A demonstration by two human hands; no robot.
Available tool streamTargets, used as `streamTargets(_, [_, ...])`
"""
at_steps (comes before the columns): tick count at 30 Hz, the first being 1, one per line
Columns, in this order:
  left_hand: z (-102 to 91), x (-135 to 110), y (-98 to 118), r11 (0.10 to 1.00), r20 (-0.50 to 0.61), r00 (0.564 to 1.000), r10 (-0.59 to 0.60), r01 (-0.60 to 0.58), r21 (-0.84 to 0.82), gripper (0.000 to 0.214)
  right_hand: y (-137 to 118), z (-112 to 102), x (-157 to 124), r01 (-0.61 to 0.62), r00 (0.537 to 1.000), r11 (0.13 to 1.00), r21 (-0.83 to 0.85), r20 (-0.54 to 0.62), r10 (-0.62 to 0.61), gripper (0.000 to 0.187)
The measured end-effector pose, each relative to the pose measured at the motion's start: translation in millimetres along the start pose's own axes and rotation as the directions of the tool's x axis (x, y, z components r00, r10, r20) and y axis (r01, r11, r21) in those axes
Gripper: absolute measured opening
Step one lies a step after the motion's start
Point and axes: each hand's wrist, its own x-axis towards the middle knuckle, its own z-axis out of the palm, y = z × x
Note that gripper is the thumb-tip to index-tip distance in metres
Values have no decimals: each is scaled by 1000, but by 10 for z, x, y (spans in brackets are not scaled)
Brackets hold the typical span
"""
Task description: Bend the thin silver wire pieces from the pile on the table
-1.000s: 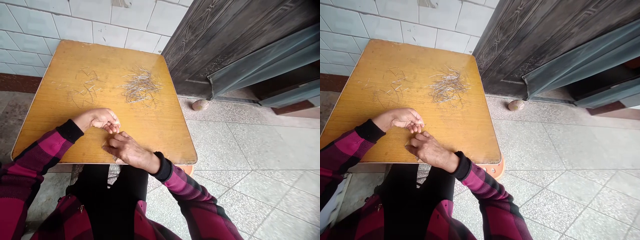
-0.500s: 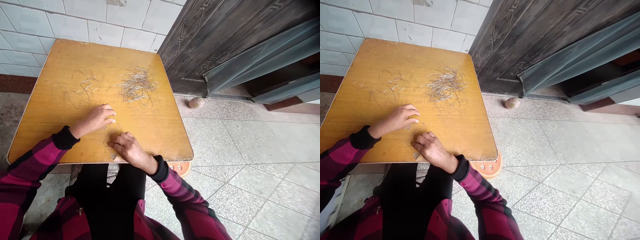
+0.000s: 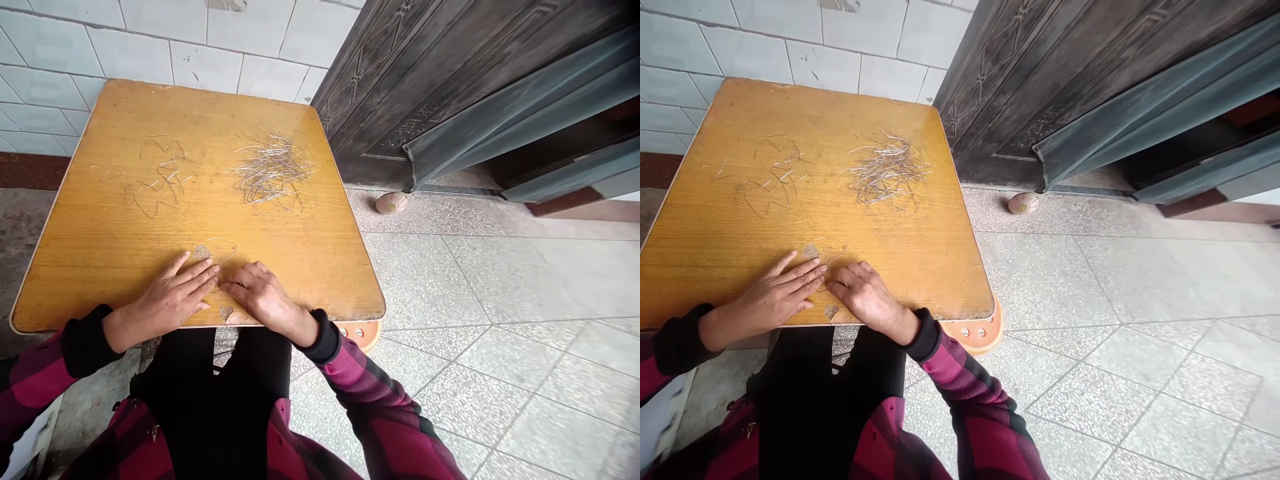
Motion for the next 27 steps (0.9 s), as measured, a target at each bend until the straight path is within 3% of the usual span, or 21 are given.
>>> streamTargets(9, [-88, -20, -52, 997, 35, 997, 74, -73, -16, 41, -15, -57, -180, -122, 993, 993, 8, -2, 122, 23])
streamTargets(21, [-124, 0, -74, 997, 70, 995, 73, -72, -15, 40, -65, -68, -133, -16, 999, 988, -152, -45, 10, 21])
streamTargets(27, [-117, 4, -77, 998, 58, 997, 58, -56, -36, 37, -101, -112, -199, -25, 999, 984, -175, 42, 33, 29])
